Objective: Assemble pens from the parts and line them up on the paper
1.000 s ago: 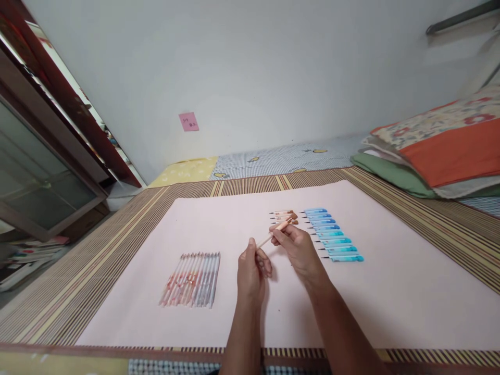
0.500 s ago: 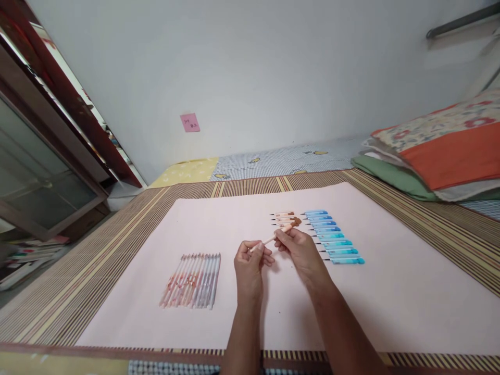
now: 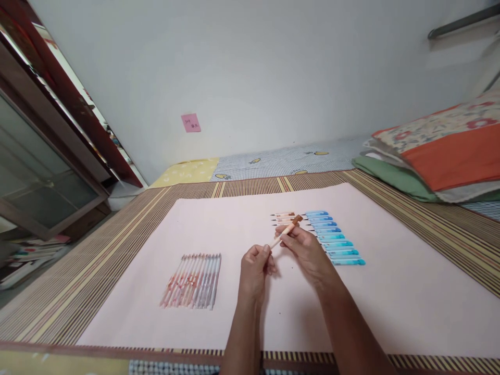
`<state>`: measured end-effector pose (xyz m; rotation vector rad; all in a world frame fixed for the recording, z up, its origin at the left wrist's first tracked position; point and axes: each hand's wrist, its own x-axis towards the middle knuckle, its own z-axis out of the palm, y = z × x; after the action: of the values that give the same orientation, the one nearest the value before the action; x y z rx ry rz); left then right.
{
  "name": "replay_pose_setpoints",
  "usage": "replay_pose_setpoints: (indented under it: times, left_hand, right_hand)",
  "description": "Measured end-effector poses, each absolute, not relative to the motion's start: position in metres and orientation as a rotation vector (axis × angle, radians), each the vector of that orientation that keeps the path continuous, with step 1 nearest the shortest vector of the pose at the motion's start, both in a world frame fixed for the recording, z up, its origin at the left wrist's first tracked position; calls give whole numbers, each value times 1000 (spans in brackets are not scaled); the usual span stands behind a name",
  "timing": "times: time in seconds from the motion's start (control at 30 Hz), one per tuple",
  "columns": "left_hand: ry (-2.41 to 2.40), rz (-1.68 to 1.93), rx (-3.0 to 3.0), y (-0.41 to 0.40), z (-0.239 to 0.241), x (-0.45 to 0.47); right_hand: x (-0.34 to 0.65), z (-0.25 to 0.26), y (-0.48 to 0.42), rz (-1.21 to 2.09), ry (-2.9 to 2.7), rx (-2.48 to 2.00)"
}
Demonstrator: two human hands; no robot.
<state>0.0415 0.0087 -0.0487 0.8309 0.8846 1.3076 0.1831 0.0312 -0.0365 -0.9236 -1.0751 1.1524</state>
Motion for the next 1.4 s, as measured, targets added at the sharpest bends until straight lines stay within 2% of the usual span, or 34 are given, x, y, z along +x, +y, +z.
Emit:
replay_pose_setpoints:
  times: [0.33, 0.43, 0.53, 0.7, 0.93, 1.23, 1.4]
  left_hand:
    - [947, 1495, 991, 9, -49, 43]
    - [954, 1485, 990, 8, -47, 45]
    - [923, 1450, 898, 8, -46, 46]
    - [858, 1332, 848, 6, -42, 44]
    - [737, 1071, 846, 5, -43, 43]
    - [1242, 1411, 1283, -3, -50, 53]
    - [843, 1095, 953, -1, -41, 51]
  right_hand:
    - [172, -40, 35, 1081, -974, -1055]
    - [169, -40, 32, 1182, -946, -1006]
    - [169, -40, 30, 1289, -947, -932]
    - [176, -40, 31, 1192, -1003, -993]
    - [190, -34, 27, 1220, -1098, -971]
    - [175, -32, 29, 1064, -1036, -1049]
    - [181, -32, 23, 1432, -1056, -943]
